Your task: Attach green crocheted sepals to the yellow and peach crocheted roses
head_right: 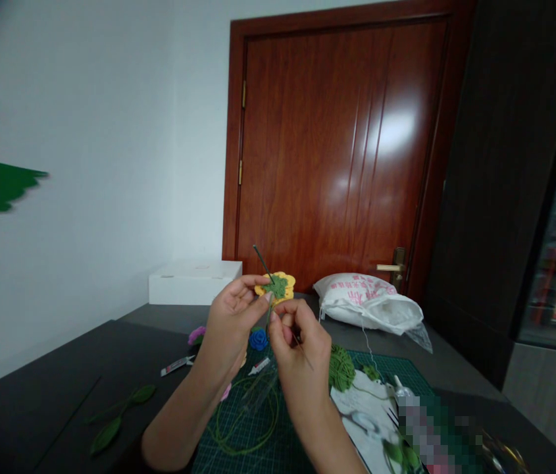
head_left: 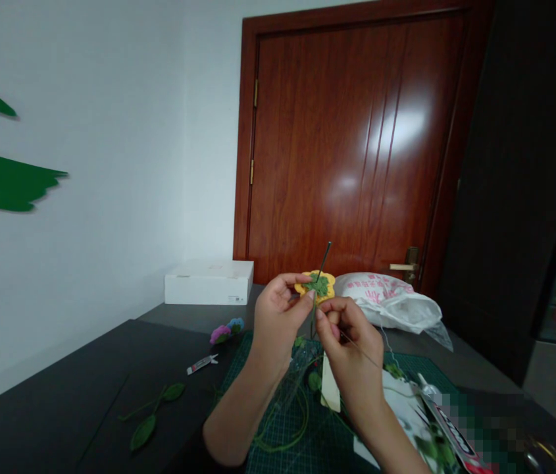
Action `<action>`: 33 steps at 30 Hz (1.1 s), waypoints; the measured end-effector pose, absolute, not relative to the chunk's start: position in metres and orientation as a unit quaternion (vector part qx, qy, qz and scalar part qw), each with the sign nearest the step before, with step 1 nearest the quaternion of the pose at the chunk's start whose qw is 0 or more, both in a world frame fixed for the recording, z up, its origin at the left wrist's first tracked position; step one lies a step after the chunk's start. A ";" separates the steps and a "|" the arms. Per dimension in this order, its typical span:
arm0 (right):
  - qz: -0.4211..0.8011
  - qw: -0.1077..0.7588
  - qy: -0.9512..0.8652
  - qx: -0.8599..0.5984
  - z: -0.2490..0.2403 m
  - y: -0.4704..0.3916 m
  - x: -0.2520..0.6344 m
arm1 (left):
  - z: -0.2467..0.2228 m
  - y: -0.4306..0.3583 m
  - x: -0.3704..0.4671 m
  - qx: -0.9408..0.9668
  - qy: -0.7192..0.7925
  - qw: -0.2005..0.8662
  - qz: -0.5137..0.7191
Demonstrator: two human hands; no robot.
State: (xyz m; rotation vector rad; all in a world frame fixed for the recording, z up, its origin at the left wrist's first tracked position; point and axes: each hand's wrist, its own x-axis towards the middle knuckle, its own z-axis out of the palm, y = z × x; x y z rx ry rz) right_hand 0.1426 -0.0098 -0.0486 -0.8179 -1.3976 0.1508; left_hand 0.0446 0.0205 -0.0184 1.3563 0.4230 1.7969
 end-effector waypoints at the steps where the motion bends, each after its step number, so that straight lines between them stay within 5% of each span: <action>1: 0.073 0.689 -0.623 -0.364 -0.049 -0.009 0.142 | -0.018 0.019 0.045 0.538 0.170 0.415 0.714; 25: -0.096 0.693 -0.576 -0.423 -0.040 -0.011 0.157 | -0.019 0.019 0.042 0.580 0.152 0.414 0.685; 33: 0.051 0.725 -0.558 -0.401 -0.047 -0.001 0.155 | -0.019 0.016 0.041 0.608 0.165 0.360 0.688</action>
